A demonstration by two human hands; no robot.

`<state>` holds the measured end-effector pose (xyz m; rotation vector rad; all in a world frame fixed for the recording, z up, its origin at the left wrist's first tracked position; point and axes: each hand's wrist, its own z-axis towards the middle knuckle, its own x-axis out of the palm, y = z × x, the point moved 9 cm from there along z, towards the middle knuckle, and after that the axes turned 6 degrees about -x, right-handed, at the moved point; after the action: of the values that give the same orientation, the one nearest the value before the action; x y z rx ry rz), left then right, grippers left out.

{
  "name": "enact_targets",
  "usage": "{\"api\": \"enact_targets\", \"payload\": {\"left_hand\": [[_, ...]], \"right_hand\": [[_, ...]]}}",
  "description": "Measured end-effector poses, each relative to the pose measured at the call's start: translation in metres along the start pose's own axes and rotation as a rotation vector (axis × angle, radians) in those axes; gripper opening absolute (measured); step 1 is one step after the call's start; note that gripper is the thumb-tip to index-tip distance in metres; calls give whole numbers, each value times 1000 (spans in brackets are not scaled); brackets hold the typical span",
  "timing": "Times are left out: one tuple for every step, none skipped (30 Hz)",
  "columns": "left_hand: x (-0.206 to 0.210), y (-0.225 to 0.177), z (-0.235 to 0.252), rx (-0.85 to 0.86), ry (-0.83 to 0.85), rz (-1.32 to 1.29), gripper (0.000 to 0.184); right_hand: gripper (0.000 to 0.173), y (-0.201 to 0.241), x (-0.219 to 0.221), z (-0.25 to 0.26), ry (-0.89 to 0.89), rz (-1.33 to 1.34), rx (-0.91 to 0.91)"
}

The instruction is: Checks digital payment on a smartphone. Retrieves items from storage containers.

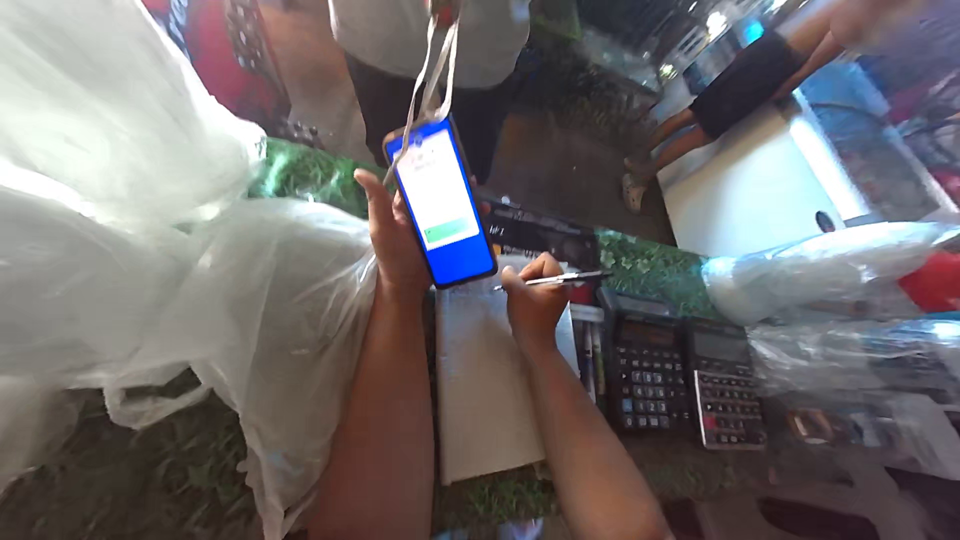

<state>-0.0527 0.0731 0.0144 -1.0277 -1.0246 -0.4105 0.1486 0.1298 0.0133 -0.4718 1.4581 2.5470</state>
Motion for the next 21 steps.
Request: {"api": "enact_targets", "payload": {"left_hand": [[3, -1, -1, 10, 26, 5, 88], [6, -2, -3, 22, 50, 6, 85], [8, -4, -4, 35, 33, 42, 79], [8, -5, -5, 50, -14, 71, 75], [8, -5, -5, 53, -42, 58, 75], [9, -3, -3, 40, -24, 16, 77], [11, -1, -1, 14, 15, -26, 80], [14, 0, 0, -9, 60, -66, 83], [17, 0, 0, -23, 99, -90, 84], [20, 1, -2, -33, 125, -96, 82], [22, 2, -3, -38, 132, -92, 76], [22, 4, -4, -42, 124, -84, 65], [20, 7, -5, -50, 103, -71, 55], [18, 11, -5, -65, 83, -48, 48], [17, 15, -6, -83, 54, -25, 45], [19, 18, -8, -93, 32, -16, 43], [22, 19, -9, -98, 34, -23, 43], [26, 21, -10, -99, 38, -33, 43], [29, 22, -10, -101, 43, -34, 43], [32, 25, -9, -102, 54, -28, 45], [35, 28, -8, -105, 75, -10, 48]], "right_hand": [[28, -1, -1, 1, 1, -10, 31], [23, 0, -2, 2, 4, 1, 45], [21, 3, -3, 6, 1, 30, 32], [21, 5, -5, 10, -5, 61, 5], [22, 10, -9, 14, 4, 73, -35], [21, 16, -15, 16, 15, 50, -97], [20, 25, -24, 18, 8, -8, -177], [21, 32, -34, 17, -3, -88, -235], [23, 36, -45, 15, -26, -158, -262], [26, 39, -56, 12, -54, -207, -269], [28, 42, -68, 6, -72, -241, -262], [30, 44, -81, -2, -93, -274, -264], [32, 45, -93, -12, -106, -303, -263], [33, 46, -104, -24, -117, -335, -274], [33, 47, -113, -38, -120, -366, -291], [31, 47, -122, -54, -121, -393, -304], [28, 47, -131, -70, -126, -403, -308], [23, 48, -140, -86, -138, -407, -312], [20, 48, -148, -102, -155, -409, -313], [20, 47, -155, -117, -168, -417, -313], [23, 43, -161, -131, -174, -437, -316]]}}
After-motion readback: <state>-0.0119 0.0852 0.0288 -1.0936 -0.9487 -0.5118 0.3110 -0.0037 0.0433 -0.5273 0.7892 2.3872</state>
